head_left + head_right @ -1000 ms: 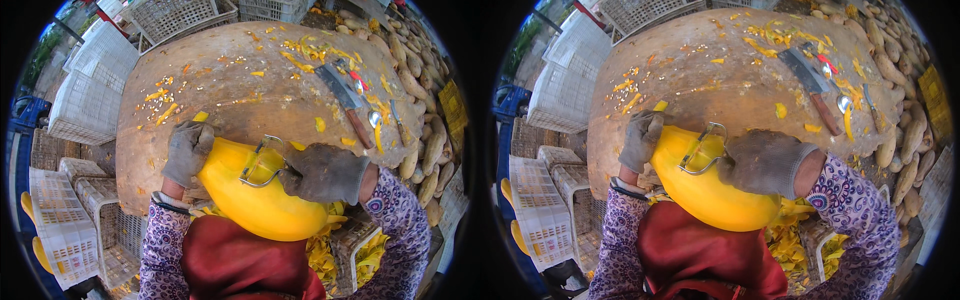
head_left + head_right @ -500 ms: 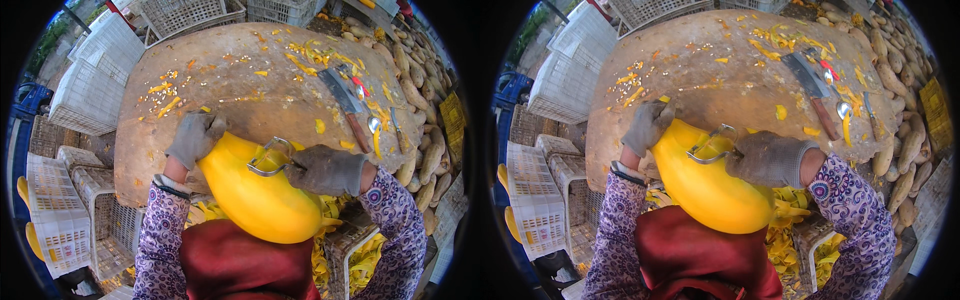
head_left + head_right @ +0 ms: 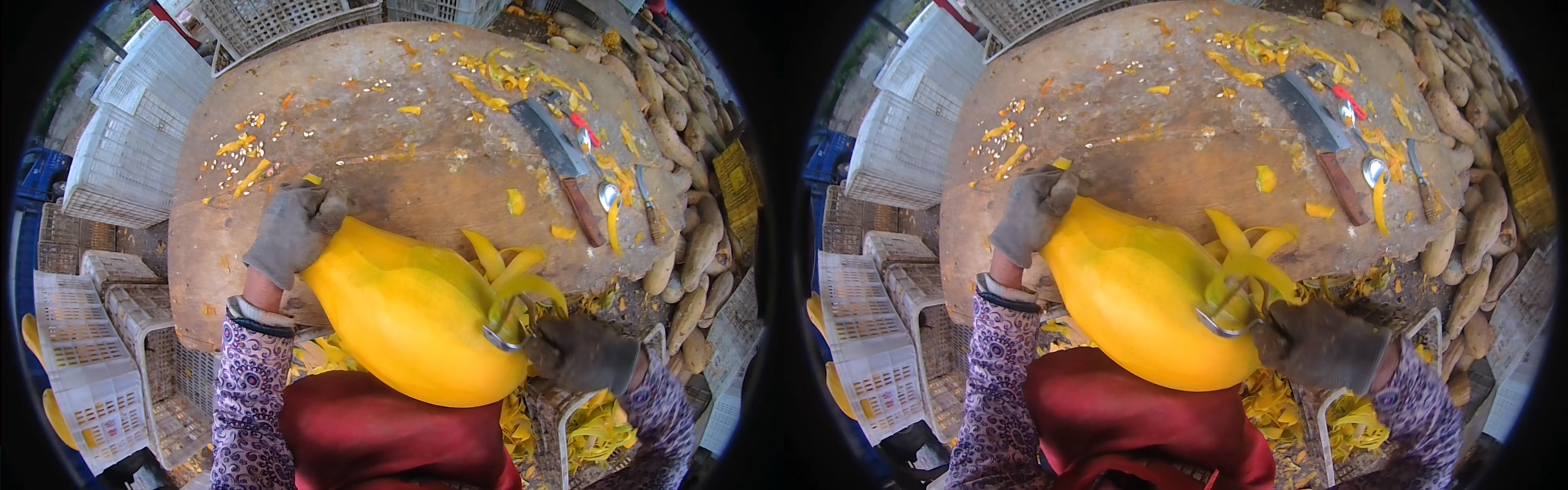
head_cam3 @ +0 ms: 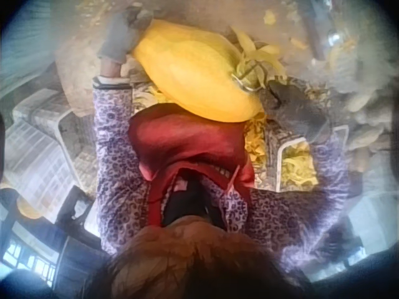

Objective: The person peels a large yellow papaya using a metal peeler while holding it with gloved hands. The person rotates the fruit and removes the skin in long strips, accumulating peels on the wooden table.

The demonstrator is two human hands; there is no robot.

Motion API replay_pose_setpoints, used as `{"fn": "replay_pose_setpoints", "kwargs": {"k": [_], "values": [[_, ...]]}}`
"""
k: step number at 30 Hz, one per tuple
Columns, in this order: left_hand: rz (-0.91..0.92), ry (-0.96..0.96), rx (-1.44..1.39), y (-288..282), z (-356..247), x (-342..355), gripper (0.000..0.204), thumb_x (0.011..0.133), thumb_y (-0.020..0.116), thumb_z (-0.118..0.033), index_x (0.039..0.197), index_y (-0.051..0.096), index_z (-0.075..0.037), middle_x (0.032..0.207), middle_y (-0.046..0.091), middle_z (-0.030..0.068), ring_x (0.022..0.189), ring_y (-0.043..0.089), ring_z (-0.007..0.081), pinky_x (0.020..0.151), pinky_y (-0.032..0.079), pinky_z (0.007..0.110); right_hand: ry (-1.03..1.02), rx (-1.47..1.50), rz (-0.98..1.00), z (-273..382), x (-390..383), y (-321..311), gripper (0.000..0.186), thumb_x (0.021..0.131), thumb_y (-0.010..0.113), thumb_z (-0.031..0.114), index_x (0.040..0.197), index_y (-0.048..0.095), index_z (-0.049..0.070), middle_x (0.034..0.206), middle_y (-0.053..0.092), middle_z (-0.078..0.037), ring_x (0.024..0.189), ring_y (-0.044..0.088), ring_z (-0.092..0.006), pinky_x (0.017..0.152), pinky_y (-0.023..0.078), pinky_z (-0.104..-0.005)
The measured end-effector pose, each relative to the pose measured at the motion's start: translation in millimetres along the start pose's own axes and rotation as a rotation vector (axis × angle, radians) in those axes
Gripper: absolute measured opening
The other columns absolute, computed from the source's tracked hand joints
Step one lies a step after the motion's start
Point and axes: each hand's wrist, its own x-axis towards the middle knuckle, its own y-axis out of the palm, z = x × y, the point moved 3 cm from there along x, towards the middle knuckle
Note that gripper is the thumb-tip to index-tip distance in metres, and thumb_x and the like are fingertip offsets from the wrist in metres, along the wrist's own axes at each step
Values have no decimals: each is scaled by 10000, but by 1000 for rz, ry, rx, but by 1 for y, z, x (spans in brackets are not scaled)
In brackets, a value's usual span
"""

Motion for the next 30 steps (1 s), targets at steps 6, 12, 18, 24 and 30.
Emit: {"fn": "replay_pose_setpoints", "kwargs": {"k": [6,12,18,24,30], "values": [[-51,55,-19,-3,-5,-5,331,980,539,-252,974,745,6,946,705,216,913,651,363,862,490,410,-56,265,-349,-20,-53,70,305,975,531,271,887,648,3,696,641,-208,641,642,-424,588,546,-461],[-106,57,-24,1,-1,-1,336,947,561,-297,904,734,-12,875,680,228,860,637,390,806,489,437,339,524,-209,-27,-100,115,314,973,550,256,1083,615,-31,758,623,-84,647,579,-129,541,443,-310],[-75,60,-32,-3,-1,-6,376,985,519,-281,970,745,18,924,706,214,897,664,341,869,493,401,487,988,-343,-61,-50,109,390,1056,489,279,1260,573,-43,987,658,-74,902,629,-156,769,527,-298],[-135,-10,-172,1,10,-10,368,987,529,-296,969,752,-4,937,720,183,877,671,315,839,503,386,-261,256,-530,-45,5,113,428,901,661,69,1292,532,-47,1196,632,-197,1053,640,-379,878,533,-424],[-170,-223,-614,5,36,-18,338,999,588,-301,1098,748,-20,984,737,94,862,658,170,786,517,307,-26,1029,-596,-28,8,134,479,830,719,46,1267,544,-42,1149,666,-231,1036,664,-370,854,548,-412]]}}
